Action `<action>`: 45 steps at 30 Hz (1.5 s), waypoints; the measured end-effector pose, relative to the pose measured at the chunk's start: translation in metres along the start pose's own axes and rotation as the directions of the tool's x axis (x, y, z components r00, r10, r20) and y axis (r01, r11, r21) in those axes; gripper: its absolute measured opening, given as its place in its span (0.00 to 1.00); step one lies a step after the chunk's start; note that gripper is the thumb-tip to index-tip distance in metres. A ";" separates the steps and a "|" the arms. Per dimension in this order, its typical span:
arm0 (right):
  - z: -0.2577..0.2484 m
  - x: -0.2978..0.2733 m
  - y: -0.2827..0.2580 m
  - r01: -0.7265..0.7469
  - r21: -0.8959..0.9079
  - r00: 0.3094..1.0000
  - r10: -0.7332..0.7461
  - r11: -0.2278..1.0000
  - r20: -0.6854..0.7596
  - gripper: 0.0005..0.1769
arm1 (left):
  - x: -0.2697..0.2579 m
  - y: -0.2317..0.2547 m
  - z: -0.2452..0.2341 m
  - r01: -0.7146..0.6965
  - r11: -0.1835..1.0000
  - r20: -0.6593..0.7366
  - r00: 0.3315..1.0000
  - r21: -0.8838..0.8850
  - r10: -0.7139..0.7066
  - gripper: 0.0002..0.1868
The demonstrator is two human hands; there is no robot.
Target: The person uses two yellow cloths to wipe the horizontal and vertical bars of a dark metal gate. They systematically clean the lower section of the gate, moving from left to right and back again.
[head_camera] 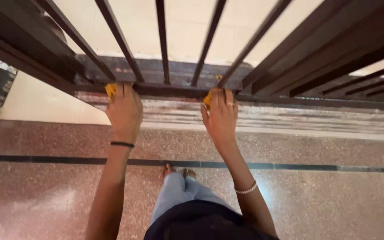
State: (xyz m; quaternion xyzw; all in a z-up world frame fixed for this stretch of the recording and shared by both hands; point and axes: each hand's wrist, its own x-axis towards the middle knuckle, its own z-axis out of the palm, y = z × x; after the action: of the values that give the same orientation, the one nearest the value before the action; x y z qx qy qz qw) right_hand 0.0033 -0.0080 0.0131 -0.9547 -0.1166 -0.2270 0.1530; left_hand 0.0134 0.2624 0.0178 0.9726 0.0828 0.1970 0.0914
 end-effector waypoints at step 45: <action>0.013 -0.016 0.045 -0.026 -0.212 0.981 0.067 0.977 0.184 0.36 | -0.001 0.014 -0.010 0.038 0.998 0.036 0.999 -0.055 -0.037 0.46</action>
State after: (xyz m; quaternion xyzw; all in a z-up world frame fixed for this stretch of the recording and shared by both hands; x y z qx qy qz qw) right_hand 0.0077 -0.0476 -0.0166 -0.9853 -0.0837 -0.1422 0.0453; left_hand 0.0107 0.2502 0.0299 0.9713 0.0940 0.1805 0.1233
